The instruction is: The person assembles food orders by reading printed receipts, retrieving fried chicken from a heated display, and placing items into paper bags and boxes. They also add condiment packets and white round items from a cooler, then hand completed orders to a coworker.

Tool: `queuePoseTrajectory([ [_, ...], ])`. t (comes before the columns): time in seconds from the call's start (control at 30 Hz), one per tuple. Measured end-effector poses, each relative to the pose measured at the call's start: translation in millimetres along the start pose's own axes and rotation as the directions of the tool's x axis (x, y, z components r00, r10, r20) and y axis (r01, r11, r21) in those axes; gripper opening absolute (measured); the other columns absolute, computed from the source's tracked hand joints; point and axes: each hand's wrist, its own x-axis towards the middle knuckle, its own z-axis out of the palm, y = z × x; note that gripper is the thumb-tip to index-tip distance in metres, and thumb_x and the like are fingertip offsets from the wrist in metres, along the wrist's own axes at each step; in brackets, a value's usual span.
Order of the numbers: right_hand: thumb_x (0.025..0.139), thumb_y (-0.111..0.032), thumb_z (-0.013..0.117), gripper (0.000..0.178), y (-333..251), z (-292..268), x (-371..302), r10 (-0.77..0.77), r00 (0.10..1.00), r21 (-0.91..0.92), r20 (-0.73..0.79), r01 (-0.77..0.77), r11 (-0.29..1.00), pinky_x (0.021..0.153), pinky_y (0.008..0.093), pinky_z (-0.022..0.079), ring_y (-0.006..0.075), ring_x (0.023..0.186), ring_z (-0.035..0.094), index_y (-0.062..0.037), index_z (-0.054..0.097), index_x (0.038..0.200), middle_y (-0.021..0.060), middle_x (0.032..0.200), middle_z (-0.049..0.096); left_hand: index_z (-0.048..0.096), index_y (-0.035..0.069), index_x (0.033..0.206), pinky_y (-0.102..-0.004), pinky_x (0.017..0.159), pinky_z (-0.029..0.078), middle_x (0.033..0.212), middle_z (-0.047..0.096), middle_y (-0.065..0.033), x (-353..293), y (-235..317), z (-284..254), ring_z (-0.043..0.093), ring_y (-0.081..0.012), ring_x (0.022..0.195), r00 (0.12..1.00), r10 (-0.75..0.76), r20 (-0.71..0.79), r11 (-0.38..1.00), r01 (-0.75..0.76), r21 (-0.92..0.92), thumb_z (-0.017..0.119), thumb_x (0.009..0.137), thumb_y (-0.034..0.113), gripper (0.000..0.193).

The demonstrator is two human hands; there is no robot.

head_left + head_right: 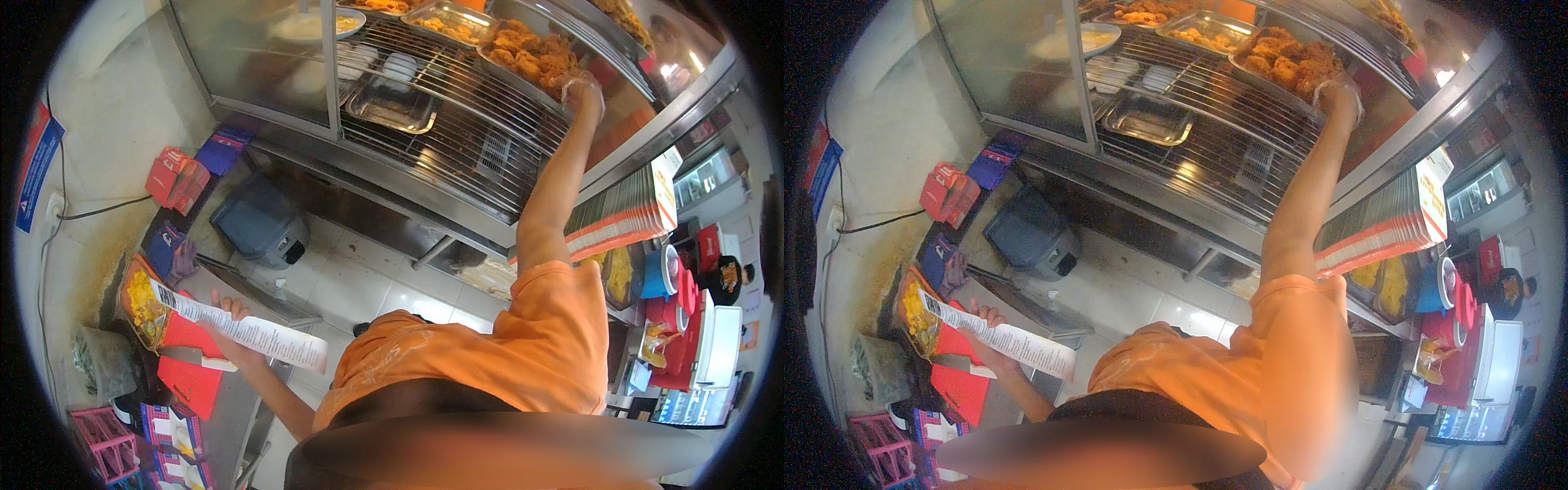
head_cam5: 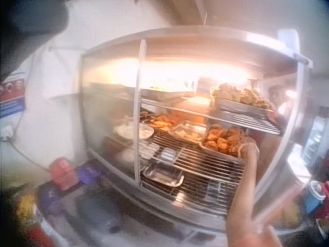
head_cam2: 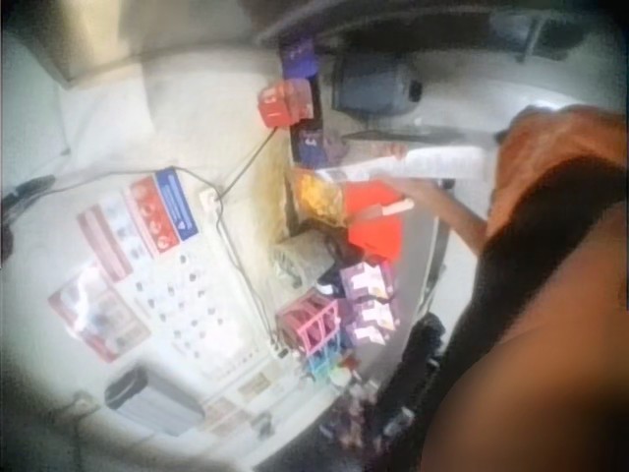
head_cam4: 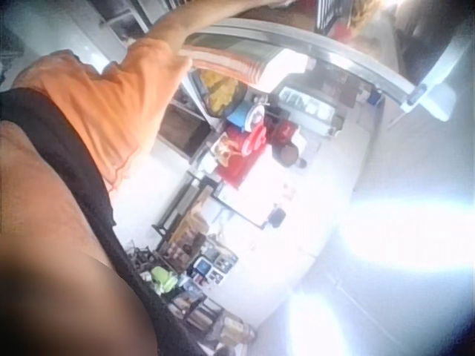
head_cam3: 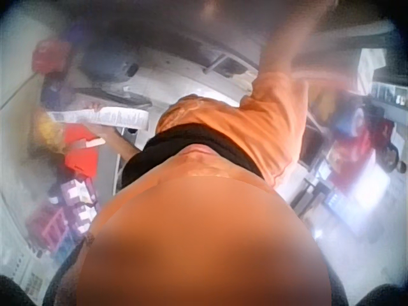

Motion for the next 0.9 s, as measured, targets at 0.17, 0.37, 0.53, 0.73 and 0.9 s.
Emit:
queuePoseTrajectory([
  [0.17,0.080,-0.022,0.056,0.035,-4,-4,21,-0.047,0.999,-0.052,0.009,0.048,0.997,0.093,0.0427,0.044,0.0310,0.113,0.053,-0.0117,0.062,0.112,0.0114,0.119,0.058,0.042,-0.002,0.127,-0.0248,0.063,0.042,0.084,0.040,-0.0078,2,-5,2,0.038,-0.0154,0.072,1.000,0.000,-0.003,1.000,0.000,-0.003,0.046,0.092,0.048,0.061],
  [0.37,0.079,-0.021,0.056,0.037,-32,-22,42,-0.168,0.984,-0.159,0.055,0.174,0.972,0.094,0.0433,0.044,0.0309,0.116,0.052,-0.0123,0.062,0.114,0.0107,0.123,0.056,0.043,-0.002,0.126,-0.0248,0.063,0.041,0.083,0.041,-0.0072,-6,-7,3,0.039,-0.0153,0.071,0.999,0.030,-0.038,0.993,-0.025,0.115,0.045,0.093,0.046,0.059],
  [0.53,0.078,-0.021,0.056,0.038,-66,-29,50,-0.253,0.953,-0.276,0.167,0.292,0.916,0.096,0.0439,0.044,0.0309,0.118,0.051,-0.0128,0.062,0.115,0.0101,0.126,0.055,0.043,-0.002,0.127,-0.0265,0.064,0.042,0.084,0.042,-0.0072,-21,6,-2,0.040,-0.0155,0.072,0.996,0.073,-0.052,0.991,-0.067,0.117,0.046,0.093,0.046,0.059],
  [0.73,0.078,-0.020,0.056,0.038,-83,-19,51,-0.283,0.941,-0.335,0.185,0.331,0.882,0.095,0.0427,0.045,0.0295,0.118,0.052,-0.0125,0.062,0.114,0.0094,0.125,0.056,0.043,-0.002,0.128,-0.0273,0.066,0.042,0.085,0.042,-0.0073,-43,30,-17,0.041,-0.0160,0.074,0.992,0.125,-0.037,0.985,-0.119,0.122,0.049,0.092,0.045,0.059],
  [0.9,0.077,-0.018,0.055,0.029,-67,-22,67,-0.344,0.935,-0.209,0.088,0.355,0.911,0.088,0.0405,0.048,0.0282,0.106,0.060,-0.0105,0.065,0.104,0.0115,0.110,0.064,0.044,-0.002,0.127,-0.0271,0.068,0.042,0.086,0.042,-0.0070,-50,41,-20,0.041,-0.0161,0.074,0.987,0.155,-0.045,0.975,-0.146,0.165,0.049,0.092,0.044,0.057],
])
